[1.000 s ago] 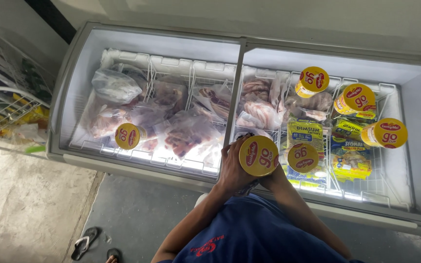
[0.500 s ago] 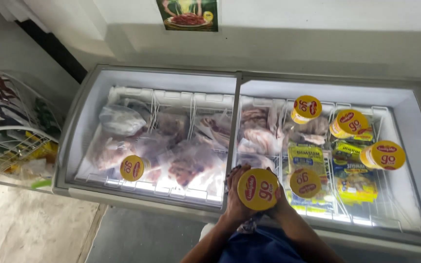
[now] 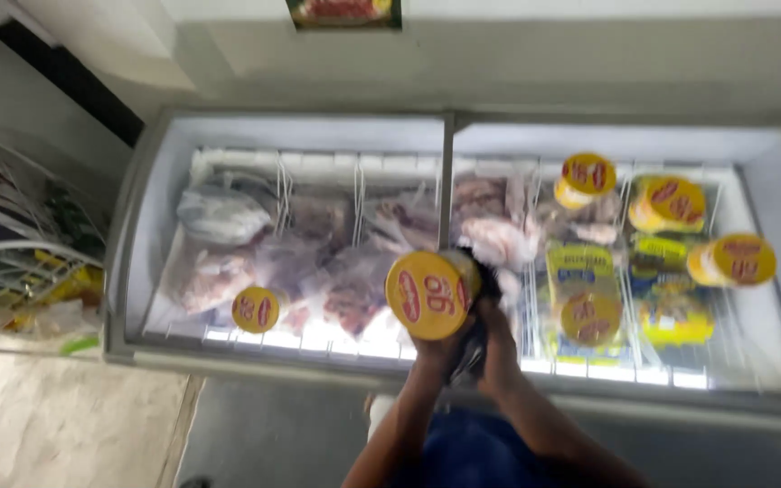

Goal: The person wipes down instant noodle cups and arranges them on a shelf above a freezer.

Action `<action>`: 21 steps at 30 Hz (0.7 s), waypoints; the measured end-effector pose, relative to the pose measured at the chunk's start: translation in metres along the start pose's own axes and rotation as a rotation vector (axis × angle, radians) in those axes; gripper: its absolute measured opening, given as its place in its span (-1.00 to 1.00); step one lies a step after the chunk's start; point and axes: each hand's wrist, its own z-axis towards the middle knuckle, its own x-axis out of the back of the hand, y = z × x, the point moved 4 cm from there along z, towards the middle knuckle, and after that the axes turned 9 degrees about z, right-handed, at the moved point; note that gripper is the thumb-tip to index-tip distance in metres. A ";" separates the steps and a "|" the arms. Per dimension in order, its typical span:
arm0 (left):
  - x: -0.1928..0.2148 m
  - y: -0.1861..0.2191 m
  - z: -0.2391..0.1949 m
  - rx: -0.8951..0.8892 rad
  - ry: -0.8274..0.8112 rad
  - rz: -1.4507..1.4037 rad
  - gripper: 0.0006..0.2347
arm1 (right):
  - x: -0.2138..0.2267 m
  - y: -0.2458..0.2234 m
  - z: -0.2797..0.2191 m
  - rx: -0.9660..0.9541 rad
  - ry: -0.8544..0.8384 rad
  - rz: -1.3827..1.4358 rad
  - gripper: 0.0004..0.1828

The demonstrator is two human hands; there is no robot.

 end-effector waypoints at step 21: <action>0.056 0.074 0.079 0.344 0.086 -0.316 -0.55 | -0.166 0.012 0.010 0.612 -0.231 -0.897 -0.41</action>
